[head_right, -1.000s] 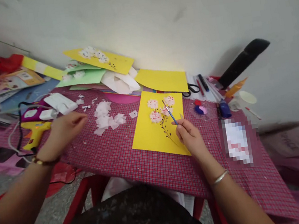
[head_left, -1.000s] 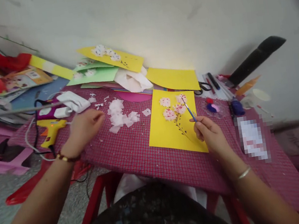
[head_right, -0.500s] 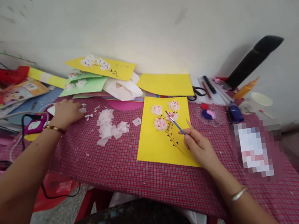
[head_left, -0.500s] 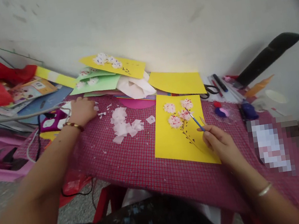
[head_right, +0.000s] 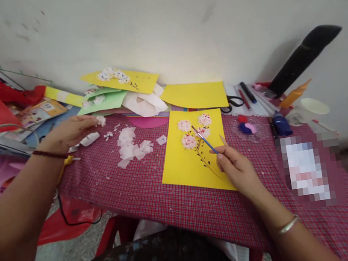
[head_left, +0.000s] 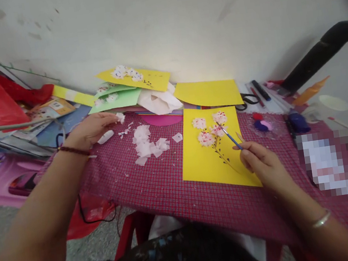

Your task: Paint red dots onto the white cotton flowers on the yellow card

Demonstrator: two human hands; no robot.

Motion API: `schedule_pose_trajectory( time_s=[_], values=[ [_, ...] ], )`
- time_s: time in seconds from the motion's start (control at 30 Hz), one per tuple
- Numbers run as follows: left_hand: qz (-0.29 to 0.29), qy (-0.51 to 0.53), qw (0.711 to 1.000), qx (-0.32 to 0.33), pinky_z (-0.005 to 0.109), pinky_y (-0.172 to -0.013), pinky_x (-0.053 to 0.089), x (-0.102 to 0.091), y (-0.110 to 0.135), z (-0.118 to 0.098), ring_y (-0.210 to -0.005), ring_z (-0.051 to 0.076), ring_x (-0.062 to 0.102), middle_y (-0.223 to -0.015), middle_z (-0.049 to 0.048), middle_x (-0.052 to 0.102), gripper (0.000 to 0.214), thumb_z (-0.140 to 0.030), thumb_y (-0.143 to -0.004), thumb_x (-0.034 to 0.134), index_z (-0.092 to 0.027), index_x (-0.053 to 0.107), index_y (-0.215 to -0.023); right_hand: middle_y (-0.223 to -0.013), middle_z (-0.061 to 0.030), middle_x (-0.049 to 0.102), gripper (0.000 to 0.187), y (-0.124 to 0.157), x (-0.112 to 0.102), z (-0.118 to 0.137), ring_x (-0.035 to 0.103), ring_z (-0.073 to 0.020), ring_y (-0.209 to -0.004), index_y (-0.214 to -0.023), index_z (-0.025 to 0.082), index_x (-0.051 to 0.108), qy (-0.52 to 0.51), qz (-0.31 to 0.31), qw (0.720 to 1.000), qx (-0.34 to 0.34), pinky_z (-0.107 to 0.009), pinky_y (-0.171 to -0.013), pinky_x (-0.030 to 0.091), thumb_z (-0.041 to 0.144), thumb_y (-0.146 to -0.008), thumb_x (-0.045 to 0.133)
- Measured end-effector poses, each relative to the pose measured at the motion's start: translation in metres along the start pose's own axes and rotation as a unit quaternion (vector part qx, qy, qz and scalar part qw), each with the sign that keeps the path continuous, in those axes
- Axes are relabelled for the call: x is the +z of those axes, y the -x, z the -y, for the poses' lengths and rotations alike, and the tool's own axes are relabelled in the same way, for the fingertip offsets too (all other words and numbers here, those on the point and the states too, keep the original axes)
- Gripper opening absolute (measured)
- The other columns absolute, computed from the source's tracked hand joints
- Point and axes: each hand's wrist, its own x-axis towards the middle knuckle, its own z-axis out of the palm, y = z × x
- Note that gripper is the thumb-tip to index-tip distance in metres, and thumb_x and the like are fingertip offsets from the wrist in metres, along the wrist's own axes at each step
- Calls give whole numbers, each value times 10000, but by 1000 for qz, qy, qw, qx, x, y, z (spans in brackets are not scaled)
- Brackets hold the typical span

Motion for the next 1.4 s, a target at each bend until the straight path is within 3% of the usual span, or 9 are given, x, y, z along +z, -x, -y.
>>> schedule_pose_trajectory(
  time_s=[0.13,0.3,0.5,0.67,0.8,1.0,1.17,1.27,1.4],
  values=[
    [52,155,986,-39,193,-945,503,25,14,-17,-886,36,612,-962,-4,710,211,-232,-1037,531,-40,608,-1075,-599,53,510,208,2,0,3,459,-145,-521,-1026,250,709,-2,2,1000,-7,-306,-523,338,411,-950,602],
    [97,238,965,-56,161,-840,488,54,14,-28,-820,32,625,-889,-15,686,130,-202,-1024,551,-81,596,-1013,-603,56,523,187,2,0,8,456,-136,-536,-990,238,687,-13,5,1000,-9,-292,-533,335,392,-933,596],
    [175,291,940,-38,215,-738,520,92,21,-45,-756,113,649,-815,33,666,272,-311,-780,833,-137,632,-839,-677,55,529,176,0,9,22,419,-113,-554,-909,240,613,-88,-7,995,37,-273,-522,275,370,-798,654],
    [352,272,895,24,213,-643,483,120,42,-71,-712,144,632,-740,49,658,342,-405,-730,893,-157,659,-761,-701,54,510,168,-9,48,62,383,-104,-585,-915,229,613,-137,80,986,51,-270,-546,277,371,-830,644],
    [401,271,874,40,216,-631,497,136,47,-76,-693,150,632,-758,66,678,292,-406,-737,851,-164,701,-803,-782,31,592,148,-23,89,97,396,-99,-625,-896,214,608,-129,148,980,24,-262,-573,306,350,-901,666],
    [358,316,878,24,266,-616,555,136,45,-57,-652,187,637,-723,91,672,284,-391,-680,827,-164,682,-770,-621,69,490,258,-38,134,117,401,-97,-577,-743,220,531,-136,189,970,64,-247,-565,323,279,-949,675],
    [274,397,875,-41,262,-507,513,129,54,-50,-551,193,627,-679,109,646,304,-436,-966,548,-170,610,-831,-583,81,507,291,-48,160,121,460,-84,-559,-697,225,484,-174,148,972,60,-243,-613,387,180,-937,641],
    [219,445,864,-80,236,-499,512,129,60,-50,-532,161,613,-710,103,651,295,-352,-1040,423,-156,594,-901,-579,84,523,259,-53,176,118,510,-95,-564,-711,233,486,-191,126,973,45,-256,-636,420,175,-916,632],
    [142,494,852,-98,150,-479,451,129,65,-47,-532,101,586,-692,51,625,60,-99,-917,563,-135,573,-869,-626,81,513,202,-60,193,111,490,-103,-606,-715,230,511,-167,83,982,14,-250,-618,398,201,-874,632]
  ],
)
